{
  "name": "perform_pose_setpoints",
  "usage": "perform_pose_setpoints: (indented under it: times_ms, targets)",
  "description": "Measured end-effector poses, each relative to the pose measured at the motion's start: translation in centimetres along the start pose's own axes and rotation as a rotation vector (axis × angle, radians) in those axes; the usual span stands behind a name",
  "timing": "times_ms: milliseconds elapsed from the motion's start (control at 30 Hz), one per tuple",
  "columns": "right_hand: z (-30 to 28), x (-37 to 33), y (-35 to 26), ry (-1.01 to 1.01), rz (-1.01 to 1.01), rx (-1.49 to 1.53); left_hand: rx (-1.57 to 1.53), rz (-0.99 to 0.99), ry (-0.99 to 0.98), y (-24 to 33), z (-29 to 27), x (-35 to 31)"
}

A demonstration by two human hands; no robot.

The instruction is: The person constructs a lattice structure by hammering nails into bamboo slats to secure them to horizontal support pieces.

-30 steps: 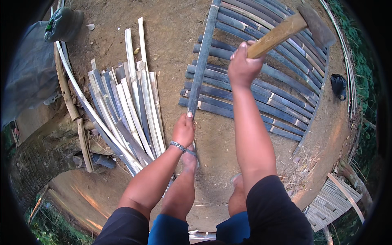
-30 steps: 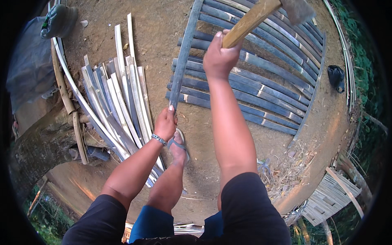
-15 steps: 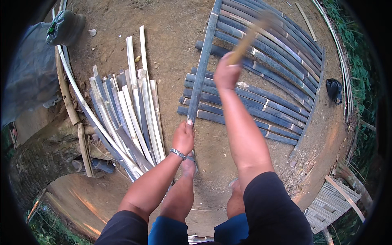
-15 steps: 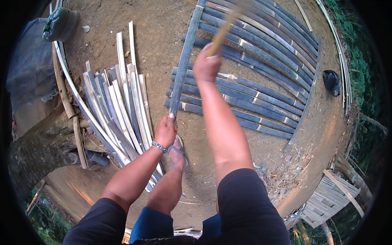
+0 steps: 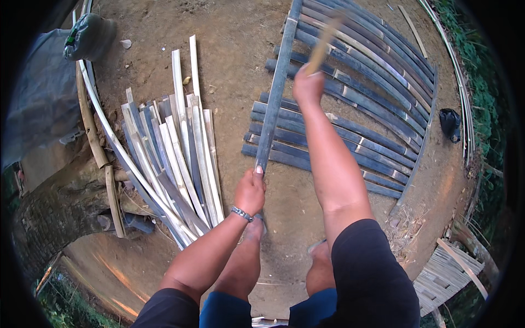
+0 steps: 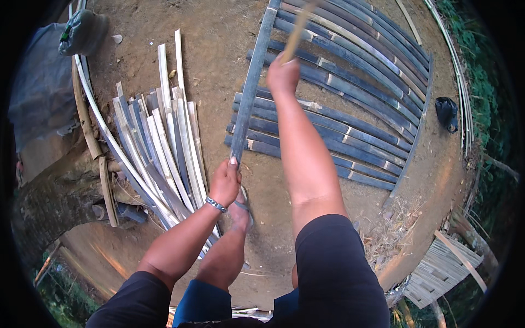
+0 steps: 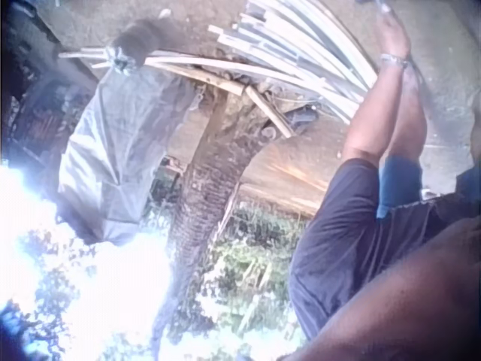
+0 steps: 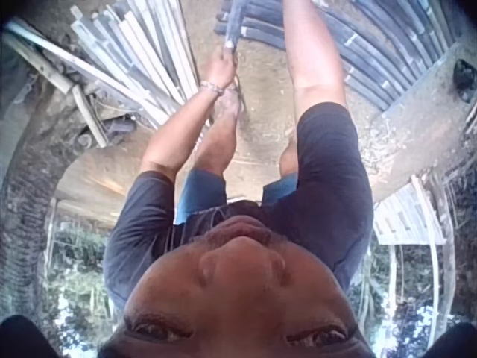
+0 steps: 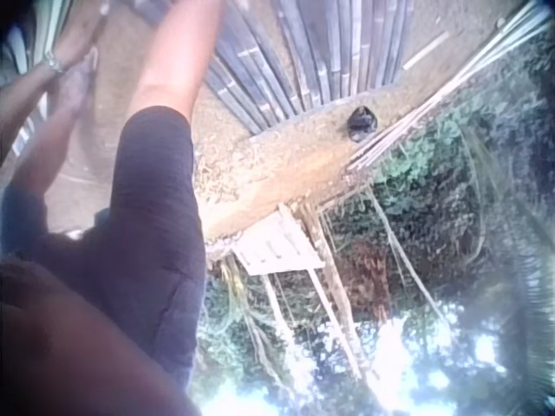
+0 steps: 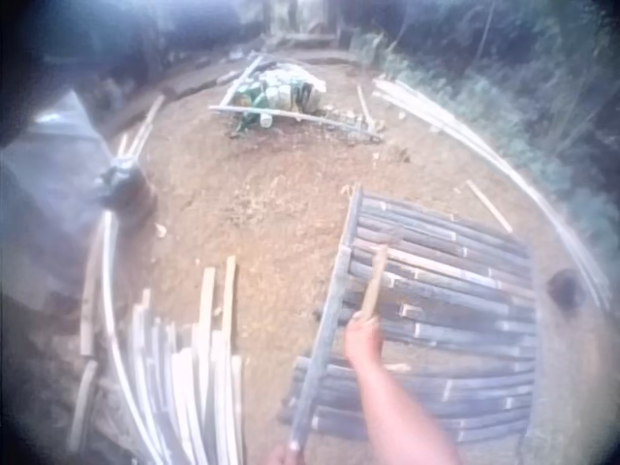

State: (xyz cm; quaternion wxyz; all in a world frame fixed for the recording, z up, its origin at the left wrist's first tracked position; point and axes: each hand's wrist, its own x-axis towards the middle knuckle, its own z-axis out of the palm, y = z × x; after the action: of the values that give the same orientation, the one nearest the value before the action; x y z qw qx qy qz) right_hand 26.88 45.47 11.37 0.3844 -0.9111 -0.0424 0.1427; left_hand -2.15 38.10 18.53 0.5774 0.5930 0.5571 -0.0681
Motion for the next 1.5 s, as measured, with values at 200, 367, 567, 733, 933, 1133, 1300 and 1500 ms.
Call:
perform_pose_setpoints:
  times_ms: [200,367,567,733,933,1133,1300,1500]
  targets:
    - [-2.4,0.5,-0.2,-0.099,-0.128,0.066,-0.028,-0.049,0.009,0.1,-1.0,-0.2]
    - [-4.2,1.8,-6.3,0.12,-0.38,0.964,-0.037,0.004,0.028,0.0,-0.8,-0.6]
    - [1.4,5.4,3.0,-0.332,0.105,0.134,-0.036,0.012,-0.017,1.4,-0.7,-0.6]
    - [-2.3,1.9,-1.6,-0.119,-0.099,0.401,-0.077,0.004,0.017,-0.4,-0.9,-1.4]
    - [-0.6,6.8,-0.2,0.228,-0.268,0.305,-0.099,-0.022,-0.049,2.0,-0.5,-0.9]
    - [-0.9,7.0,-1.7,-0.295,0.025,0.193,-0.048,-0.009,-0.011,0.7,-0.7,-1.7]
    - [-2.6,6.4,-4.2,0.024,-0.274,0.602,-0.091,-0.042,-0.022,0.9,-1.3,-1.5]
    - [0.2,8.2,-0.5,-0.272,0.071,0.042,-0.052,0.008,-0.04,0.6,-0.9,-1.3]
